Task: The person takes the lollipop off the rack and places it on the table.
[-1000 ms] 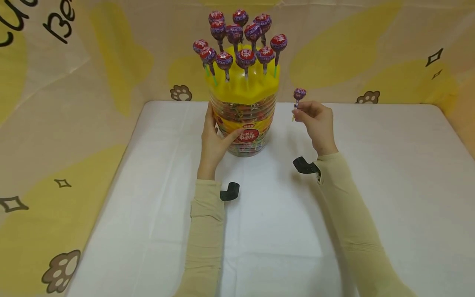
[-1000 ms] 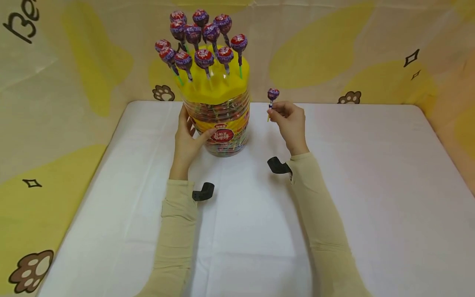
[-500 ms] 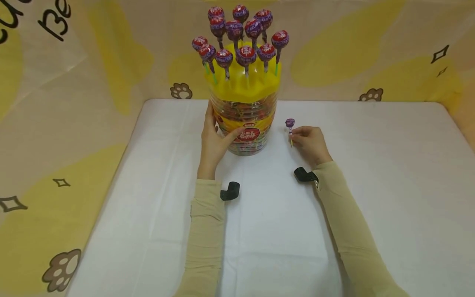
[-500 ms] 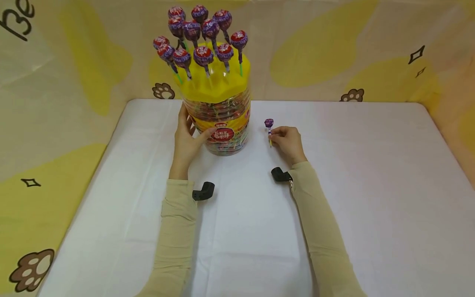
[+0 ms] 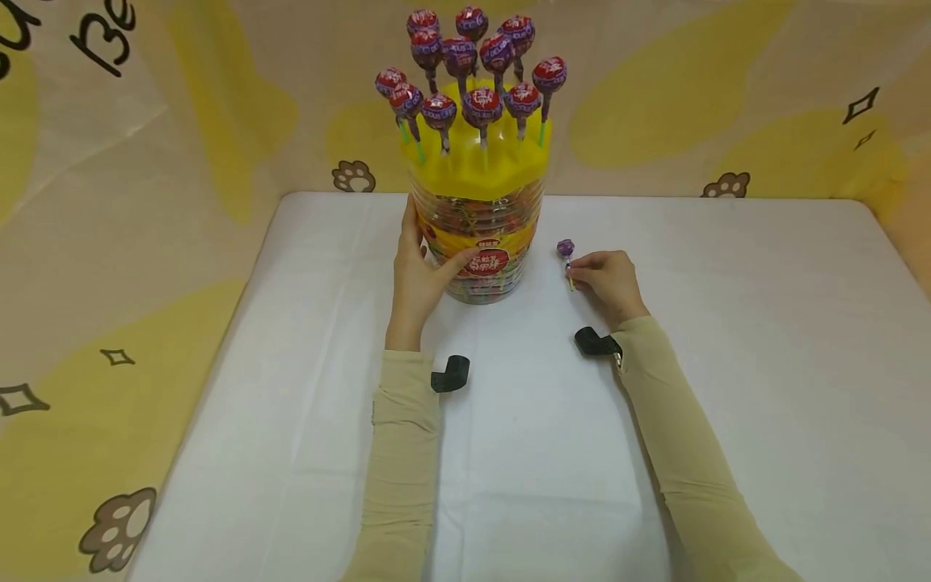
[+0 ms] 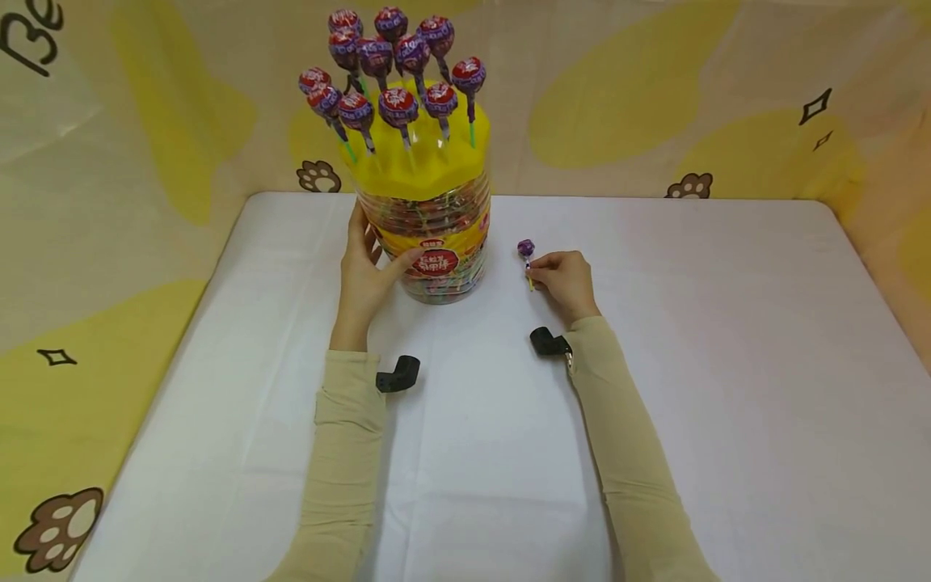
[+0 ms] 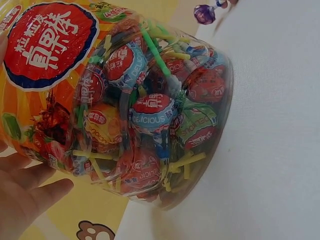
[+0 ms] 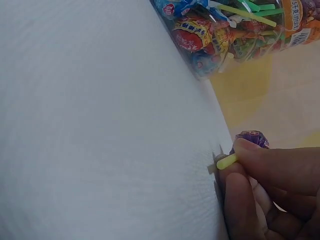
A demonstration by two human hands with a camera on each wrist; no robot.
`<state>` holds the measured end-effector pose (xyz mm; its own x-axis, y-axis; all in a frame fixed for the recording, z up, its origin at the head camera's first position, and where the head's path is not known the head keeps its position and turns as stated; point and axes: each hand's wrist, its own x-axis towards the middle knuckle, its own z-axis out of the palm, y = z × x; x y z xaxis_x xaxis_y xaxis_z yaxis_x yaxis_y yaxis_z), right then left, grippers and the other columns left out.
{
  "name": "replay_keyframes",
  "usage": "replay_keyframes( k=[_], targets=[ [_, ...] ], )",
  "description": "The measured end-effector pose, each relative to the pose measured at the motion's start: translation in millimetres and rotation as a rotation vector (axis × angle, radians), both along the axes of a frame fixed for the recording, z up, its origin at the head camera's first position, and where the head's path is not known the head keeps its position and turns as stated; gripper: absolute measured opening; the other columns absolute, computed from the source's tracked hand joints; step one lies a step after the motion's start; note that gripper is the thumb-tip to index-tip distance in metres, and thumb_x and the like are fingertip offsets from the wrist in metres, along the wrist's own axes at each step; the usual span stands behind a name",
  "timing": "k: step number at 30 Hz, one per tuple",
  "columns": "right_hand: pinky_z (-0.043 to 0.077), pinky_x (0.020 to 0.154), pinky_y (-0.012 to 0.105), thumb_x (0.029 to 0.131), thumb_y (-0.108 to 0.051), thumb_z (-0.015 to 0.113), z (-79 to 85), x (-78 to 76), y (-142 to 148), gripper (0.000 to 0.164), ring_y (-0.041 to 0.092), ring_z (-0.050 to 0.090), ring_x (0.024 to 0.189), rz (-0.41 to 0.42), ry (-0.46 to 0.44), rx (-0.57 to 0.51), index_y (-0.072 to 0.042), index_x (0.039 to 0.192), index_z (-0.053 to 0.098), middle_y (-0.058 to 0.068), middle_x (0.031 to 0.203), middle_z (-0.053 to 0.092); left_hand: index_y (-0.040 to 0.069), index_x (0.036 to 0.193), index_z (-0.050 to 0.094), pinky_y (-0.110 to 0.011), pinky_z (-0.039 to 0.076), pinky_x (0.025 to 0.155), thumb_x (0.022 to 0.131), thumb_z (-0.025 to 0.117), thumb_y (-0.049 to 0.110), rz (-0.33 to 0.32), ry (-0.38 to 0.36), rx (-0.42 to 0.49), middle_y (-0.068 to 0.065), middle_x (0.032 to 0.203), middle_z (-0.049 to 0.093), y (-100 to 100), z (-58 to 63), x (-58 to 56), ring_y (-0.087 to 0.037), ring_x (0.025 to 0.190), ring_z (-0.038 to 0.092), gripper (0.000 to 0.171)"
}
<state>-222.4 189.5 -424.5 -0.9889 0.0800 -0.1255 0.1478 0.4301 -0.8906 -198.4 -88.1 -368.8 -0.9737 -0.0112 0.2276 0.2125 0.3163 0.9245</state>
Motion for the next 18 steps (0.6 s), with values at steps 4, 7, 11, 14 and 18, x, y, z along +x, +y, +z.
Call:
replay_keyframes(
  k=[4, 7, 11, 14, 18],
  targets=[
    [0.049, 0.057, 0.011, 0.083, -0.009, 0.071, 0.6, -0.3, 1.0, 0.024, -0.002, 0.058, 0.053, 0.002, -0.007, 0.031, 0.009, 0.098, 0.070, -0.004, 0.069, 0.066, 0.016, 0.153, 0.008, -0.046, 0.026, 0.111, 0.081, 0.075, 0.031, 0.001, -0.005, -0.002, -0.005, 0.154, 0.022, -0.1, 0.3, 0.2, -0.022, 0.139, 0.025, 0.099],
    [0.049, 0.057, 0.011, 0.083, -0.011, 0.072, 1.4, -0.3, 1.3, 0.025, -0.003, 0.058, 0.054, 0.004, -0.017, 0.045, 0.009, 0.098, 0.070, -0.002, 0.072, 0.067, 0.016, 0.153, 0.008, -0.047, 0.026, 0.111, 0.081, 0.075, 0.031, -0.001, -0.002, -0.007, -0.005, 0.154, 0.022, -0.2, 0.5, 0.1, -0.022, 0.139, 0.025, 0.099],
    [0.047, 0.056, 0.011, 0.083, -0.014, 0.072, 2.0, -0.6, 0.9, 0.025, -0.001, 0.057, 0.056, 0.008, -0.022, 0.093, 0.006, 0.096, 0.071, -0.004, 0.070, 0.067, 0.016, 0.153, 0.009, -0.047, 0.026, 0.111, 0.082, 0.075, 0.031, -0.001, 0.004, -0.008, -0.005, 0.154, 0.023, -0.4, 0.6, -0.1, -0.022, 0.139, 0.025, 0.098],
    [0.044, 0.059, 0.015, 0.083, -0.017, 0.072, 2.4, -0.2, 0.9, 0.023, 0.001, 0.056, 0.058, 0.016, -0.017, 0.155, 0.003, 0.094, 0.072, -0.007, 0.066, 0.065, 0.015, 0.153, 0.009, -0.048, 0.026, 0.111, 0.082, 0.075, 0.031, 0.001, 0.005, -0.006, -0.006, 0.154, 0.023, -0.5, 0.5, 0.2, -0.023, 0.139, 0.025, 0.098],
    [0.043, 0.065, 0.020, 0.083, -0.018, 0.073, 4.2, 1.4, 1.1, 0.022, 0.005, 0.055, 0.062, 0.027, -0.016, 0.196, 0.002, 0.093, 0.072, -0.002, 0.067, 0.067, 0.015, 0.153, 0.009, -0.048, 0.026, 0.111, 0.082, 0.075, 0.030, 0.002, 0.006, -0.007, -0.006, 0.154, 0.023, -0.7, -0.5, -0.2, -0.023, 0.139, 0.025, 0.098]
  ],
)
